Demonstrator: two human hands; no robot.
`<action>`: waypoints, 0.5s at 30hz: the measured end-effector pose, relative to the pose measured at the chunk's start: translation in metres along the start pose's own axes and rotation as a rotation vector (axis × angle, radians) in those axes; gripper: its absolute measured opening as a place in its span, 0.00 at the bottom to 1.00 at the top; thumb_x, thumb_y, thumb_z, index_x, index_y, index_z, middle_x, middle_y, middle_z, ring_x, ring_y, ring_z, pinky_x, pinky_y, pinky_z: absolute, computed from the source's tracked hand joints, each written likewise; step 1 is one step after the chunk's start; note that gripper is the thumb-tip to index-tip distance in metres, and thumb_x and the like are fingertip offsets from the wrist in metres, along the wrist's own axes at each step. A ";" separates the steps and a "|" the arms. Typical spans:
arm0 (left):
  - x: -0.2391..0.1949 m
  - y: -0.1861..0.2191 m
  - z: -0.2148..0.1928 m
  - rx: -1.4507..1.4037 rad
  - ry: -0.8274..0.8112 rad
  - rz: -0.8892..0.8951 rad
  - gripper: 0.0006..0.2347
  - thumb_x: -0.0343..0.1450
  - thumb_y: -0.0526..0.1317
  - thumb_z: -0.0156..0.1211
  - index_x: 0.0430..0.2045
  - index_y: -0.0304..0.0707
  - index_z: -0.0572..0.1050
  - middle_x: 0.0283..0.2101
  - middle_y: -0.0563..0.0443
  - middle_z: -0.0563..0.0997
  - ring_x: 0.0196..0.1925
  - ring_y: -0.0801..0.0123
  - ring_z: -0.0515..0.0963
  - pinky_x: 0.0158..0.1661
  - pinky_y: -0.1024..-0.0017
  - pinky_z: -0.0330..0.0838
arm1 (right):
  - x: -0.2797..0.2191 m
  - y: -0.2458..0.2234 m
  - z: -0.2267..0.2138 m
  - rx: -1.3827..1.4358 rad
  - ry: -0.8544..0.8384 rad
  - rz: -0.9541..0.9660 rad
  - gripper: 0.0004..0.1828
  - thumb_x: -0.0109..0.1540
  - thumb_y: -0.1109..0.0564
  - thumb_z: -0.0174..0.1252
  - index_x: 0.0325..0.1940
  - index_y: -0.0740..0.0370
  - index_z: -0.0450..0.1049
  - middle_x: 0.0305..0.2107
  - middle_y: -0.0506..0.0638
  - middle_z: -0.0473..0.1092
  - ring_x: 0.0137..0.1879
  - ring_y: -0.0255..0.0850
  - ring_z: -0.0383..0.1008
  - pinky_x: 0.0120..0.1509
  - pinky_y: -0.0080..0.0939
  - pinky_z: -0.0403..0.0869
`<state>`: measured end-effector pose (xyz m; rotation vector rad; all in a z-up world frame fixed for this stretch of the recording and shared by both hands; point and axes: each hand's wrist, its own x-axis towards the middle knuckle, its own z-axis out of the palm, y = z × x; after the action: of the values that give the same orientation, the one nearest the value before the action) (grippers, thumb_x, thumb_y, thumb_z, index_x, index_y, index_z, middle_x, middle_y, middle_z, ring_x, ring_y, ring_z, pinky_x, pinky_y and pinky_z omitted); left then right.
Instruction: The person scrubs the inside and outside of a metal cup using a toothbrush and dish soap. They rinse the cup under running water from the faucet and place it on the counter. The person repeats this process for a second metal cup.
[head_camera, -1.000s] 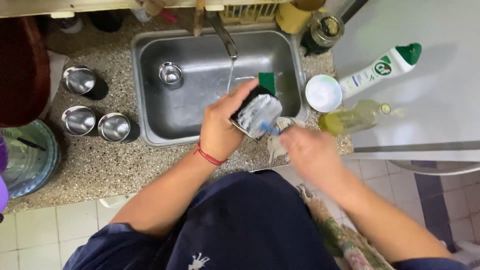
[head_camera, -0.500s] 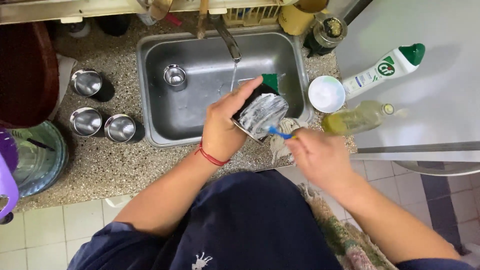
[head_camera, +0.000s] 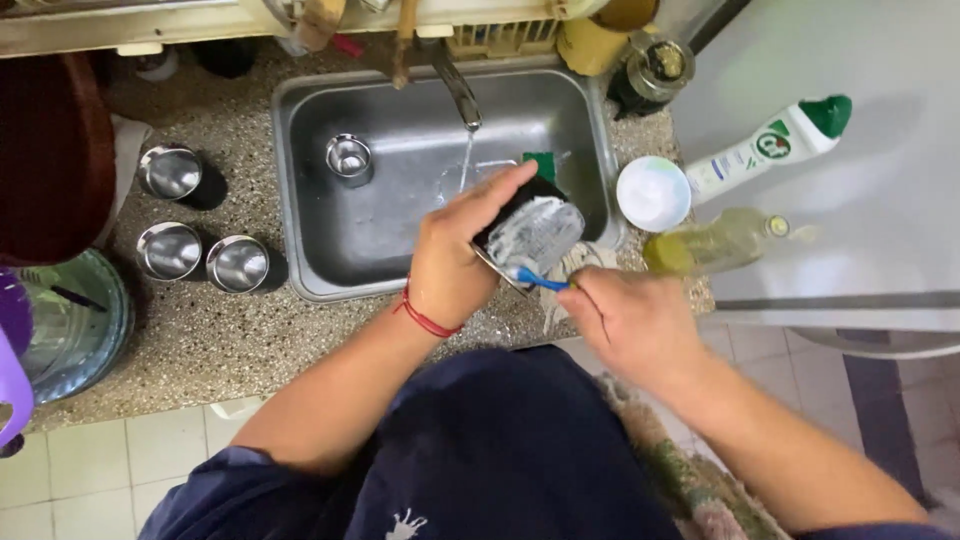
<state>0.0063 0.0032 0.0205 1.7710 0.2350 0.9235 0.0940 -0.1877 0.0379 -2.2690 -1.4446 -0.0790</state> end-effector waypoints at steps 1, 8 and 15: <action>-0.001 -0.001 0.001 -0.006 -0.013 -0.004 0.20 0.66 0.33 0.71 0.52 0.51 0.78 0.47 0.45 0.84 0.52 0.50 0.83 0.53 0.60 0.76 | 0.002 0.007 -0.007 -0.001 0.000 0.015 0.18 0.65 0.41 0.51 0.24 0.50 0.69 0.10 0.47 0.65 0.22 0.48 0.74 0.27 0.44 0.73; 0.005 0.005 -0.001 0.056 -0.028 0.014 0.22 0.65 0.31 0.70 0.54 0.49 0.76 0.49 0.42 0.83 0.51 0.46 0.82 0.53 0.55 0.75 | 0.005 0.016 -0.013 0.031 0.030 0.072 0.18 0.66 0.45 0.54 0.23 0.52 0.70 0.11 0.50 0.66 0.22 0.50 0.73 0.27 0.46 0.72; 0.009 0.001 -0.003 0.037 -0.043 0.012 0.21 0.66 0.31 0.70 0.54 0.47 0.76 0.49 0.40 0.82 0.52 0.46 0.81 0.54 0.53 0.75 | 0.004 0.017 -0.002 0.045 0.051 0.034 0.16 0.66 0.50 0.53 0.25 0.54 0.71 0.10 0.51 0.65 0.20 0.51 0.72 0.25 0.46 0.71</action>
<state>0.0100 0.0100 0.0260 1.8258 0.2151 0.8930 0.1108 -0.1910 0.0353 -2.2382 -1.3687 -0.0922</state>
